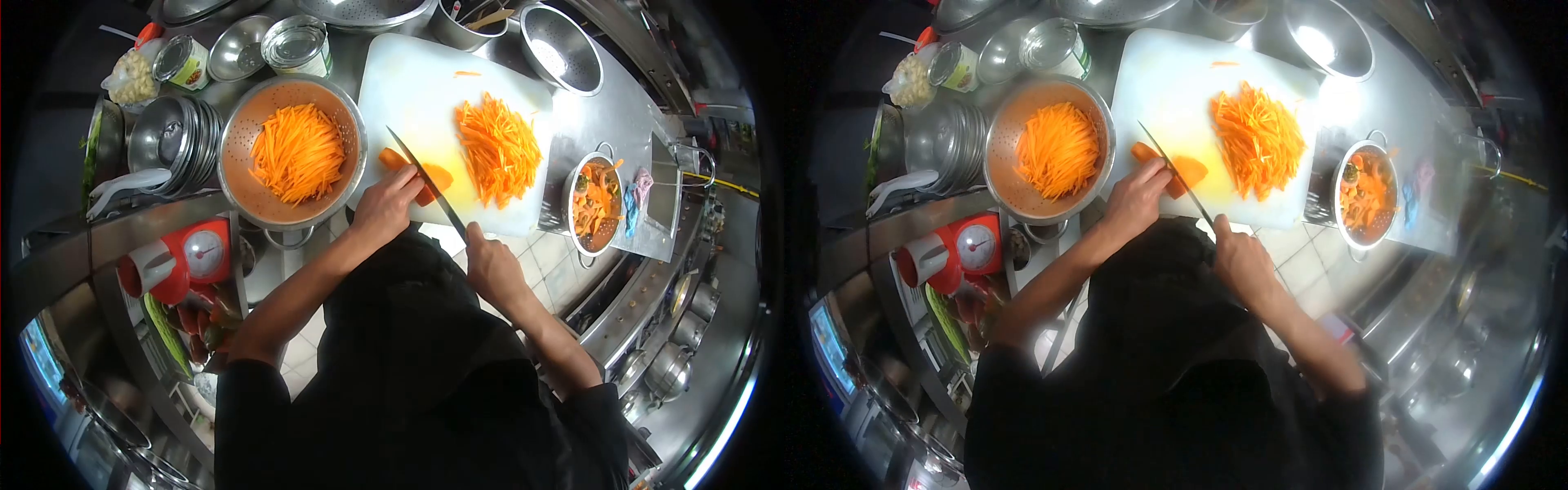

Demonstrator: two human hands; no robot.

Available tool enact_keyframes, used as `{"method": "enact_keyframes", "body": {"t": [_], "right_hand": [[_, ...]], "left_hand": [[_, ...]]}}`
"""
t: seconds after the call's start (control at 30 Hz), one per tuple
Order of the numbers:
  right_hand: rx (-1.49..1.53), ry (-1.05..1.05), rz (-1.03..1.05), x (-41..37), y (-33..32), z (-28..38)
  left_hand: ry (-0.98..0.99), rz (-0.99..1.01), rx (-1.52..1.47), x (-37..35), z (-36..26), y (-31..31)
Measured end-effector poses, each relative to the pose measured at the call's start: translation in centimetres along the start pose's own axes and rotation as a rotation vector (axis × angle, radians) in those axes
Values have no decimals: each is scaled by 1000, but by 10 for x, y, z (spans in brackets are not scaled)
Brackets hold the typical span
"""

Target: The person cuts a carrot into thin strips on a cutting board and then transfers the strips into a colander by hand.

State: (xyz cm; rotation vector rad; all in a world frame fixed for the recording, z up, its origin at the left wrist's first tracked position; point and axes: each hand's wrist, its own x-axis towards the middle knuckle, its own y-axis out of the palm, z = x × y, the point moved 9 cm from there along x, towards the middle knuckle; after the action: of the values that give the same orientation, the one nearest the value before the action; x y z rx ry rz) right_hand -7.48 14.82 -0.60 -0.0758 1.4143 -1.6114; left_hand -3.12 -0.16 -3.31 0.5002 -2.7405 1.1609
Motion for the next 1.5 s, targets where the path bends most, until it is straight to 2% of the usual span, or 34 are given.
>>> {"method": "enact_keyframes", "body": {"t": [0.2, 0.3, 0.5, 0.67, 0.83, 1.0, 1.13, 1.2, 1.33, 1.5], "right_hand": [[79, -67, -93, 41, 43, -6], [85, -65, -149, 44, 35, -7], [17, -51, -34, 2, -2, 5], [59, -78, -124, 35, 41, -8], [118, -93, -174, 50, 42, -10], [55, -52, -66, 48, 31, -8], [111, -69, -115, 29, 7, -5], [42, -63, -121, 19, 2, -3], [33, -63, -74, 7, 4, 4], [59, -43, -30, -8, 0, 6]], "left_hand": [[28, -46, -22, -1, -1, -3], [6, 0, 1, -1, -2, -4], [-12, 2, 26, -1, 1, -5], [-19, -31, -7, -3, 1, -6], [-25, -27, -34, -1, 1, -6], [6, 6, -13, 0, 1, -8], [-26, -22, 8, 0, 8, -14], [2, -26, 18, 3, 6, -13], [-29, -4, 53, 5, 9, -8], [17, -70, 26, 4, 8, -11]]}}
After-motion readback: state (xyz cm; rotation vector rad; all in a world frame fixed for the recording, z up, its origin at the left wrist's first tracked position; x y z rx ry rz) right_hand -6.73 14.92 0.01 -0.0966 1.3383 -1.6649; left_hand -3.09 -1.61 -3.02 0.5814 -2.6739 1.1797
